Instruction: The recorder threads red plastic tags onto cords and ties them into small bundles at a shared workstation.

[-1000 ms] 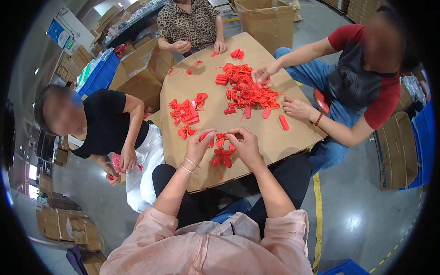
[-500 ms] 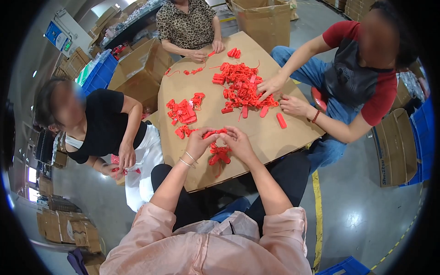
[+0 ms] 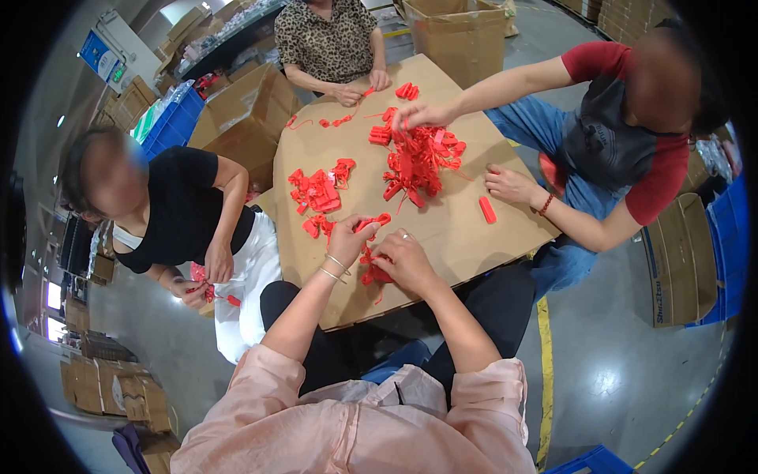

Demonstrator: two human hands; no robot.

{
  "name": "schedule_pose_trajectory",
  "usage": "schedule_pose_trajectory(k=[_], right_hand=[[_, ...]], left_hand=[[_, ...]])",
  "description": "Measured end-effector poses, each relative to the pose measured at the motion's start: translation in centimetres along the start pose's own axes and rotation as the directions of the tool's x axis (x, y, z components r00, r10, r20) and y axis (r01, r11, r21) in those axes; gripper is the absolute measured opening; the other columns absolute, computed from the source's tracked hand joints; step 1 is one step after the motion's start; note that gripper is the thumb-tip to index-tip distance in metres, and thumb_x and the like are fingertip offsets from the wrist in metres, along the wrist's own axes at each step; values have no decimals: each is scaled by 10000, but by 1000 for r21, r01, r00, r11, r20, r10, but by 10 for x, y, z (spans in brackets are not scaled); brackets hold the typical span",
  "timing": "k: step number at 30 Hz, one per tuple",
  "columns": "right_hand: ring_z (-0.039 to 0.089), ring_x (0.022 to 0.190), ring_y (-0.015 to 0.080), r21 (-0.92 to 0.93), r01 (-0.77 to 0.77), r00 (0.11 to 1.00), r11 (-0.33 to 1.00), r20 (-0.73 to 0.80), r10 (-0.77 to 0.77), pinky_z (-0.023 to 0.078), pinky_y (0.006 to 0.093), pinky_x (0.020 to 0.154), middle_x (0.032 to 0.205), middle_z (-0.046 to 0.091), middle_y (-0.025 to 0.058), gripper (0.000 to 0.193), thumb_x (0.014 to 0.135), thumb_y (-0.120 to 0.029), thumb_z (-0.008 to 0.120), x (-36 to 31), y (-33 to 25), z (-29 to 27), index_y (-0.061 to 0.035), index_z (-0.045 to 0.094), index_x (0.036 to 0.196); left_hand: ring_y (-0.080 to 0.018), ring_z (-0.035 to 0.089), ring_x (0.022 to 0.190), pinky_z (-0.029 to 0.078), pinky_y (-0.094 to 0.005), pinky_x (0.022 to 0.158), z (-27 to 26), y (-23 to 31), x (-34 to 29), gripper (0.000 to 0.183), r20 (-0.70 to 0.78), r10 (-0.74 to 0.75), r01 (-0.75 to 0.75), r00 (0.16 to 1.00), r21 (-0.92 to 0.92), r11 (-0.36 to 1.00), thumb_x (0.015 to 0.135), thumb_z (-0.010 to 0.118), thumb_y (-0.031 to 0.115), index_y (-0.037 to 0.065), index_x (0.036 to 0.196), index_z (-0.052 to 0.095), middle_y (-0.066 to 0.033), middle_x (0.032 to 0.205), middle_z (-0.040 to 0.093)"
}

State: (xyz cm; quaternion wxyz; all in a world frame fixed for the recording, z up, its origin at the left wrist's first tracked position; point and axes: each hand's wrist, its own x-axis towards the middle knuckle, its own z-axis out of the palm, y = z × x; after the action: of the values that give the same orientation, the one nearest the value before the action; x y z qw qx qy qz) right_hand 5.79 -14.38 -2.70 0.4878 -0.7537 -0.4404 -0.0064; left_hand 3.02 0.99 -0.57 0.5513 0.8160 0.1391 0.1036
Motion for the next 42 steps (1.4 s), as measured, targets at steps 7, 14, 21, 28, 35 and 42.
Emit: schedule_pose_trajectory(k=[7,14,21,28,35,42], right_hand=[[491,847,232,-6,34,956,999,292,-30,391,344,788,748,544,41,117,667,-75,604,-4,10,-17,-118,646,766],[490,891,241,-307,-93,954,947,245,174,380,351,822,862,536,73,190,665,-58,577,-8,21,-19,-96,636,842],[515,751,174,188,-267,958,945,-58,282,451,272,666,947,524,84,323,707,-74,631,11,-8,-5,-44,563,1022],[551,703,96,404,-357,931,842,222,288,455,240,652,832,600,64,246,767,-76,612,10,16,8,13,577,993],[581,700,86,780,-546,837,307,486,254,488,211,598,881,616,84,295,822,-92,564,12,2,-41,-11,509,1100],[547,590,54,663,-629,759,407,409,507,441,184,527,729,602,24,169,796,-137,617,13,-2,-38,-12,586,906]], left_hand=[[-49,518,616,422,-191,576,-16,5,26,165,-204,44,-75,978,-145,987,801,611,147,-4,866,603,-9,690,590],[-44,508,647,417,-193,608,-27,33,26,181,-191,32,-80,981,-249,965,808,605,158,-1,896,600,-2,718,592],[7,392,465,256,-139,390,-23,67,8,150,0,13,-12,1000,-299,954,809,603,109,24,931,588,6,708,581],[-23,489,602,399,-177,531,-36,79,-3,187,61,0,18,998,-287,958,801,616,139,3,928,603,22,703,579],[-20,462,618,388,-181,549,-75,67,-16,180,207,109,-154,972,213,965,797,615,123,8,935,607,36,684,526],[-61,474,606,407,-226,569,-68,48,-37,172,492,-21,-87,870,195,977,775,632,132,15,900,610,-18,650,525]])
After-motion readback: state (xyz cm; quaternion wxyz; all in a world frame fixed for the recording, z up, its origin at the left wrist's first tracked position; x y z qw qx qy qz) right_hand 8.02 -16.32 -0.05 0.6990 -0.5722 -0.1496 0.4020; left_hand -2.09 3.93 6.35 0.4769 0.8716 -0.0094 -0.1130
